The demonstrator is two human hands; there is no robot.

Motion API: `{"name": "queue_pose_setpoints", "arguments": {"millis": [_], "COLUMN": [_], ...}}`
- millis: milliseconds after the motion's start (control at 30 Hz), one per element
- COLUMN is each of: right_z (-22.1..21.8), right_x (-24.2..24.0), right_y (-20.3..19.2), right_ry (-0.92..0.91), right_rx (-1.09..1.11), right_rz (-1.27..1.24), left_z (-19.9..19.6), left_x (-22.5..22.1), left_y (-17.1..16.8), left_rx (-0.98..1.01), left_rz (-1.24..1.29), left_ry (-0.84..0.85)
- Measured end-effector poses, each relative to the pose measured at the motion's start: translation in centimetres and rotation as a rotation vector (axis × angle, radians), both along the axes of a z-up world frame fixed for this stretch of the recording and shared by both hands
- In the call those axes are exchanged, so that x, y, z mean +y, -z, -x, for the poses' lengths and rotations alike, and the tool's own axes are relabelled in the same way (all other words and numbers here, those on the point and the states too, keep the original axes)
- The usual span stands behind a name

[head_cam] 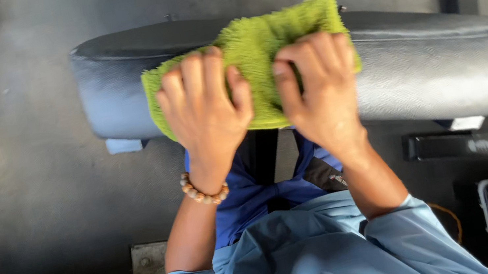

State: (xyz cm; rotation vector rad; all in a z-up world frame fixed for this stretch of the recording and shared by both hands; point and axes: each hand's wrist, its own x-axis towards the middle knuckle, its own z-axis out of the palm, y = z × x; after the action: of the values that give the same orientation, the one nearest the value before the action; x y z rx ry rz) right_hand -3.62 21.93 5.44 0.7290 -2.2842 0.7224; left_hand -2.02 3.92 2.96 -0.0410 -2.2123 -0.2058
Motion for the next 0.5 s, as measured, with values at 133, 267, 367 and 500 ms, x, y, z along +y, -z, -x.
{"name": "queue_pose_setpoints", "arguments": {"millis": [133, 267, 367, 500], "right_z": [-1.1, -4.1, -4.1, -3.1], "right_x": [8.0, 12.5, 13.7, 11.3], "right_y": [1.2, -0.7, -0.1, 0.2], "right_ry": [0.127, 0.354, 0.473, 0.477], "right_rx": [-0.005, -0.143, -0.083, 0.031], "right_rz": [0.025, 0.1, -0.055, -0.279], "left_z": [0.2, 0.6, 0.6, 0.6], "left_x": [7.2, 11.9, 12.9, 10.7], "left_y": [-0.3, -1.8, -2.7, -3.1], "left_rx": [-0.028, 0.018, -0.034, -0.144], "left_rz": [0.04, 0.084, 0.145, 0.031], "left_ry": [0.104, 0.314, 0.44, 0.46]}}
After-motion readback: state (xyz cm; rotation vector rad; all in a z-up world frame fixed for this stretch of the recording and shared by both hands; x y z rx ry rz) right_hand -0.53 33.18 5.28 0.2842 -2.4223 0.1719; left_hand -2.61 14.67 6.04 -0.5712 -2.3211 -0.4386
